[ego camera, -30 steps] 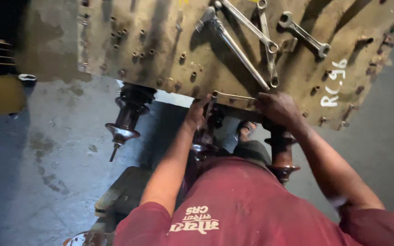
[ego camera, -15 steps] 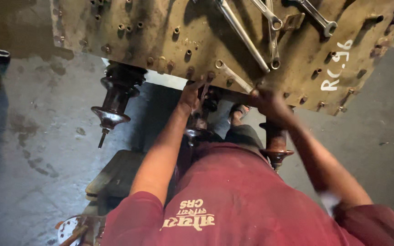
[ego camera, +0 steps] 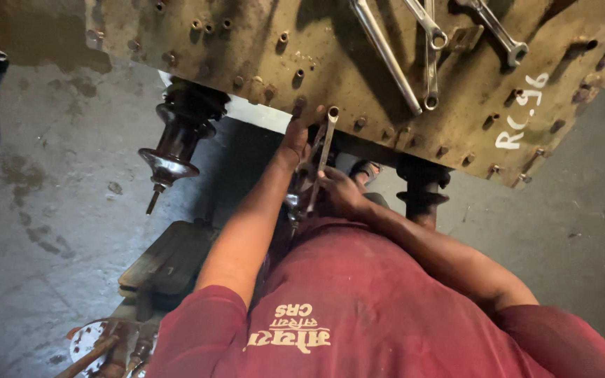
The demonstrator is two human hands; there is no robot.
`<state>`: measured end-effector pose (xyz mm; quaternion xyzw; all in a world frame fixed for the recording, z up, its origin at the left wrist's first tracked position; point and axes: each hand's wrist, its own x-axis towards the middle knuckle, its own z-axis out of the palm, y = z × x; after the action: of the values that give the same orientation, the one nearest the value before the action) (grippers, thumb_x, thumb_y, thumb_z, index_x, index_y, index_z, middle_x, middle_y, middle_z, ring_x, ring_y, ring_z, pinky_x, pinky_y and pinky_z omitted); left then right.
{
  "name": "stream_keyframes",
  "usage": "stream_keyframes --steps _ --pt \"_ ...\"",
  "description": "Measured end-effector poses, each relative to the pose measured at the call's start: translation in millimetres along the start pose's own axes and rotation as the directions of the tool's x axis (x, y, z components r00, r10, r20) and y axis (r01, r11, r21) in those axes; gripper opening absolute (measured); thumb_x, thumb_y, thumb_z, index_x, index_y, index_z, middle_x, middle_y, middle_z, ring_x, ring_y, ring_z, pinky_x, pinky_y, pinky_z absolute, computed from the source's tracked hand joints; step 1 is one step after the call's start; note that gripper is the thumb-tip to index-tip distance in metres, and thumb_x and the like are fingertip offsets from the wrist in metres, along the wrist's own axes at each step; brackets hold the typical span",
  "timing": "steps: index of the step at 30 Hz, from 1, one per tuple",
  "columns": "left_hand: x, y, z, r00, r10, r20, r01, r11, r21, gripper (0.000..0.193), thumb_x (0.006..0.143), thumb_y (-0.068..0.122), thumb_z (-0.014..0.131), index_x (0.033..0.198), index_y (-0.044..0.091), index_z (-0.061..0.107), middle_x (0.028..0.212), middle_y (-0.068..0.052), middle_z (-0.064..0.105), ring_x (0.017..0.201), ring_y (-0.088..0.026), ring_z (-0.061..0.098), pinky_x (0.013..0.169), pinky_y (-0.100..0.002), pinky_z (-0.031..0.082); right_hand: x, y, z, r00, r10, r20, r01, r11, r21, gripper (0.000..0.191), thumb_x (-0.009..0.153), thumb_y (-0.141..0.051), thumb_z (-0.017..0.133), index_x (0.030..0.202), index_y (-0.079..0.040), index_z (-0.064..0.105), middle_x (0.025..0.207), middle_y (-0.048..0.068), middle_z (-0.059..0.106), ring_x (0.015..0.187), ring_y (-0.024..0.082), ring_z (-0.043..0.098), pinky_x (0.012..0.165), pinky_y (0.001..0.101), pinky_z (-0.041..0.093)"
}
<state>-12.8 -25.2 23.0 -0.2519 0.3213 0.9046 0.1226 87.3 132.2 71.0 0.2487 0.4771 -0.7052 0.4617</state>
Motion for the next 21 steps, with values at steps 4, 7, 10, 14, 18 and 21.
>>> stream_keyframes --steps 4,7,10,14,18,21 --pt "3.3 -0.4 -7.0 0.954 0.208 0.214 -0.295 0.774 0.561 0.045 0.095 0.018 0.069 0.137 0.005 0.061 0.126 -0.010 0.069 0.117 -0.022 0.063 0.102 -0.038 0.050 35.6 3.9 1.2 0.865 -0.247 0.436 0.014 0.881 0.472 0.016 0.107 -0.021 0.050 0.108 -0.009 0.060 0.094 0.004 0.064 0.082 0.020 0.061 0.073 0.0371 0.054" --pt "3.9 14.2 2.4 0.963 0.183 0.198 -0.267 0.751 0.604 0.045 0.096 0.022 0.069 0.138 0.006 0.062 0.130 -0.011 0.068 0.121 -0.024 0.062 0.104 -0.039 0.048 41.4 -18.5 12.0 0.984 -0.120 -0.134 0.131 0.988 0.081 0.030 0.108 -0.033 0.048 0.106 -0.006 0.063 0.079 0.003 0.064 0.062 0.016 0.058 0.054 0.0329 0.047" --pt "0.8 37.5 18.1 0.986 0.109 0.125 -0.161 0.819 0.551 0.046 0.097 0.025 0.070 0.139 0.006 0.063 0.134 -0.013 0.066 0.125 -0.025 0.061 0.107 -0.040 0.047 28.9 -42.5 33.9 0.997 -0.072 -0.002 0.069 0.945 0.320 0.036 0.106 -0.035 0.038 0.107 -0.006 0.059 0.083 0.010 0.065 0.070 0.025 0.065 0.067 0.0400 0.058" --pt "-2.4 62.6 29.5 0.998 0.028 0.062 -0.057 0.846 0.530 0.048 0.098 0.030 0.071 0.140 0.007 0.064 0.139 -0.015 0.065 0.130 -0.027 0.059 0.110 -0.041 0.045 26.7 -56.0 66.9 0.989 -0.097 -0.111 0.114 0.980 0.163 0.035 0.109 -0.034 0.037 0.112 -0.005 0.058 0.092 0.012 0.067 0.081 0.028 0.067 0.076 0.0431 0.058" --pt "-4.3 80.4 27.6 0.994 0.054 0.091 -0.087 0.906 0.414 0.051 0.099 0.034 0.074 0.141 0.005 0.066 0.140 -0.019 0.065 0.131 -0.030 0.060 0.110 -0.044 0.044 50.3 -41.2 65.9 0.977 -0.203 -0.064 0.213 0.944 0.251 0.034 0.114 -0.033 0.040 0.109 -0.005 0.059 0.092 0.010 0.065 0.079 0.025 0.066 0.073 0.0405 0.056" --pt "-3.4 80.6 24.0 0.964 -0.172 -0.203 0.238 0.899 0.367 0.052 0.106 0.035 0.074 0.152 0.026 0.051 0.144 0.010 0.051 0.128 -0.008 0.047 0.109 -0.040 0.041 65.2 -22.3 36.9 0.954 -0.264 -0.145 0.251 0.962 -0.104 0.037 0.116 -0.034 0.041 0.109 -0.004 0.062 0.089 0.010 0.062 0.071 0.021 0.057 0.063 0.0371 0.048"
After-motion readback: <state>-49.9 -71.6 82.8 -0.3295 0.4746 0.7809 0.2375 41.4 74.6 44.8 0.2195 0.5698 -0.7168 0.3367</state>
